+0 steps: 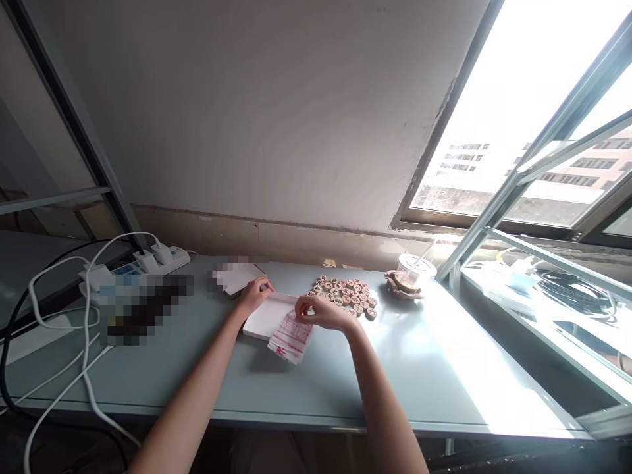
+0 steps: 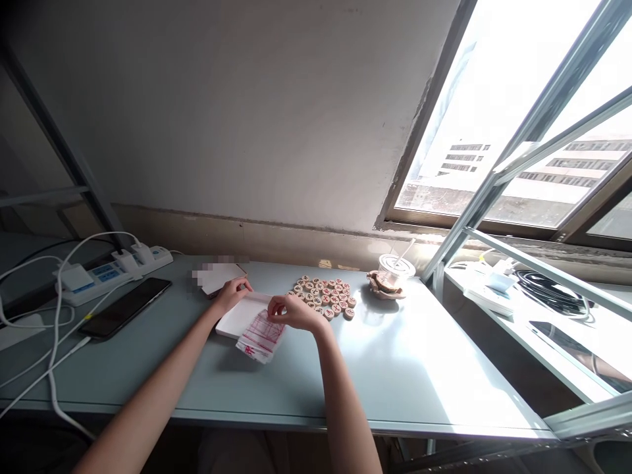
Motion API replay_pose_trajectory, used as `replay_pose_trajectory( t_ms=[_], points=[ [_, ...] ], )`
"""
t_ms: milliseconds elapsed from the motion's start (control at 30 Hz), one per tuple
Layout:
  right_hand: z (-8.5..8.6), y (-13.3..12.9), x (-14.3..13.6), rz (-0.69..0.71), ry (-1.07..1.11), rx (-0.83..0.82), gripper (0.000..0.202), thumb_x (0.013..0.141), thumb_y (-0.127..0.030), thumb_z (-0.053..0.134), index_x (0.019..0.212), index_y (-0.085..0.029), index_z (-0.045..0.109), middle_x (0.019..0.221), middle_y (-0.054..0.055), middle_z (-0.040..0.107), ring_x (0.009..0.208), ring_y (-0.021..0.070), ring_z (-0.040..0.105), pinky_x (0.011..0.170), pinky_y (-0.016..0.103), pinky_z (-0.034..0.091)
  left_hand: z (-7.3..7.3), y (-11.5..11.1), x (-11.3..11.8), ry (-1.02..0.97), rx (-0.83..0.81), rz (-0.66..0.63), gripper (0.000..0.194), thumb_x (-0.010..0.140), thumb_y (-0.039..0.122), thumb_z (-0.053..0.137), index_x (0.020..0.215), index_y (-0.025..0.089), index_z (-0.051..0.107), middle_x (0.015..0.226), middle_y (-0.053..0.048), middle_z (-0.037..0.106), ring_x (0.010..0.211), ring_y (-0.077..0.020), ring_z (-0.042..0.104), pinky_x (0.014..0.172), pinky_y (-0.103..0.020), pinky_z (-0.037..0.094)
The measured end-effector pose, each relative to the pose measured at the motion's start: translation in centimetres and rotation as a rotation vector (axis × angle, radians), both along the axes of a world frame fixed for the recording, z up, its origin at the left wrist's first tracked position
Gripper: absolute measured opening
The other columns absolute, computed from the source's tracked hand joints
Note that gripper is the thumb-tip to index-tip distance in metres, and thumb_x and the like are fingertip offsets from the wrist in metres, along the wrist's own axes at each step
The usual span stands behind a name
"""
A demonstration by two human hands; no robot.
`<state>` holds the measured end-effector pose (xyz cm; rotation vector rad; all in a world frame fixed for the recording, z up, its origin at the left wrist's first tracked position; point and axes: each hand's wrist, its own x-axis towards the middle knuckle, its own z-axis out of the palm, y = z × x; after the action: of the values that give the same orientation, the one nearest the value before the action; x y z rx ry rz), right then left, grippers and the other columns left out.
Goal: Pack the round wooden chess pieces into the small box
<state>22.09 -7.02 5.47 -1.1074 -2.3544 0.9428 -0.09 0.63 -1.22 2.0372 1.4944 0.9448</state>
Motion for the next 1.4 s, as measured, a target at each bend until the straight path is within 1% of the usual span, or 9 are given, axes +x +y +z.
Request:
replay_pose_trajectory(
  t_ms=[133,233,400,467,567,733,1033,1200,1400],
  points=[
    [-0.9,-0.3,-2.3,-0.150,0.060,0.126,0.014,0.082,-0.022,0.046,0.095,-0.020,0.053,0.086,0.001,0.061,0.073,0.0115,0.054,0.062,0.021,0.039,-0.4,0.0,0.7,-0.101,-0.060,-0.115,0.018,0.069,0.024,0.043,0.063,0.019,0.059,0.070,-0.001,0.058,0.069,-0.0157,0.053,0.064,-0.024,0.039],
    [-2.1,-0.1,-3.6,-0.231,-0.024,0.187,0.022,0.081,-0.017,0.046,0.102,-0.023,0.049,0.091,0.000,0.062,0.076,0.0121,0.055,0.063,0.021,0.037,-0.5,0.0,0.9,-0.165,-0.135,-0.198,0.018,0.068,0.024,0.042,0.066,0.018,0.059,0.071,-0.001,0.059,0.075,-0.0172,0.055,0.069,-0.026,0.042],
    [-3.7,0.6,-4.4,-0.403,-0.263,0.327,0.020,0.082,-0.013,0.042,0.099,-0.021,0.050,0.093,0.004,0.063,0.082,0.0157,0.056,0.066,0.024,0.035,-0.1,-0.2,0.9,-0.195,-0.135,-0.255,0.023,0.067,0.023,0.043,0.082,0.018,0.060,0.086,-0.004,0.061,0.085,-0.0187,0.056,0.079,-0.029,0.043],
    [-3.9,0.9,-4.4,-0.434,-0.296,0.330,0.019,0.082,-0.012,0.042,0.096,-0.021,0.050,0.091,0.005,0.063,0.082,0.0162,0.056,0.066,0.023,0.035,-0.1,-0.2,0.9,-0.177,-0.130,-0.268,0.026,0.068,0.022,0.043,0.086,0.018,0.060,0.089,-0.004,0.061,0.086,-0.0188,0.056,0.079,-0.029,0.043],
    [-3.9,1.0,-4.3,-0.427,-0.241,0.282,0.019,0.080,-0.011,0.042,0.094,-0.020,0.050,0.090,0.004,0.062,0.078,0.0151,0.056,0.063,0.022,0.035,-0.3,-0.2,1.1,-0.172,-0.133,-0.289,0.024,0.067,0.021,0.043,0.083,0.018,0.061,0.089,-0.005,0.062,0.085,-0.0185,0.055,0.078,-0.029,0.043],
    [-4.1,0.9,-4.2,-0.291,-0.069,0.169,0.020,0.077,-0.010,0.046,0.093,-0.021,0.048,0.085,0.001,0.061,0.074,0.0124,0.054,0.061,0.020,0.036,-0.1,-0.5,1.3,-0.172,-0.174,-0.285,0.018,0.067,0.023,0.045,0.077,0.017,0.060,0.084,-0.004,0.062,0.080,-0.0181,0.056,0.072,-0.027,0.044],
    [-3.7,0.5,-3.8,-0.306,-0.242,0.255,0.021,0.079,-0.008,0.044,0.094,-0.020,0.052,0.094,0.004,0.059,0.077,0.0129,0.052,0.063,0.021,0.034,0.8,-1.3,0.9,-0.165,-0.247,-0.312,0.021,0.068,0.030,0.050,0.081,0.017,0.060,0.088,-0.004,0.061,0.077,-0.0171,0.056,0.067,-0.026,0.044],
    [-3.8,0.7,-3.8,-0.242,-0.230,0.300,0.021,0.079,-0.008,0.047,0.095,-0.020,0.055,0.096,0.004,0.060,0.086,0.0149,0.054,0.072,0.022,0.036,0.6,-1.1,0.8,-0.148,-0.234,-0.322,0.021,0.068,0.030,0.053,0.082,0.018,0.062,0.092,-0.005,0.061,0.084,-0.0183,0.056,0.071,-0.026,0.043],
    [-4.4,0.7,-4.0,-0.220,-0.214,0.285,0.023,0.081,-0.012,0.048,0.102,-0.019,0.056,0.098,0.005,0.060,0.080,0.0146,0.056,0.069,0.022,0.039,0.7,-0.8,0.6,-0.098,-0.213,-0.381,0.023,0.069,0.030,0.055,0.087,0.018,0.063,0.090,-0.003,0.060,0.077,-0.0166,0.053,0.067,-0.024,0.041]
  ],
)
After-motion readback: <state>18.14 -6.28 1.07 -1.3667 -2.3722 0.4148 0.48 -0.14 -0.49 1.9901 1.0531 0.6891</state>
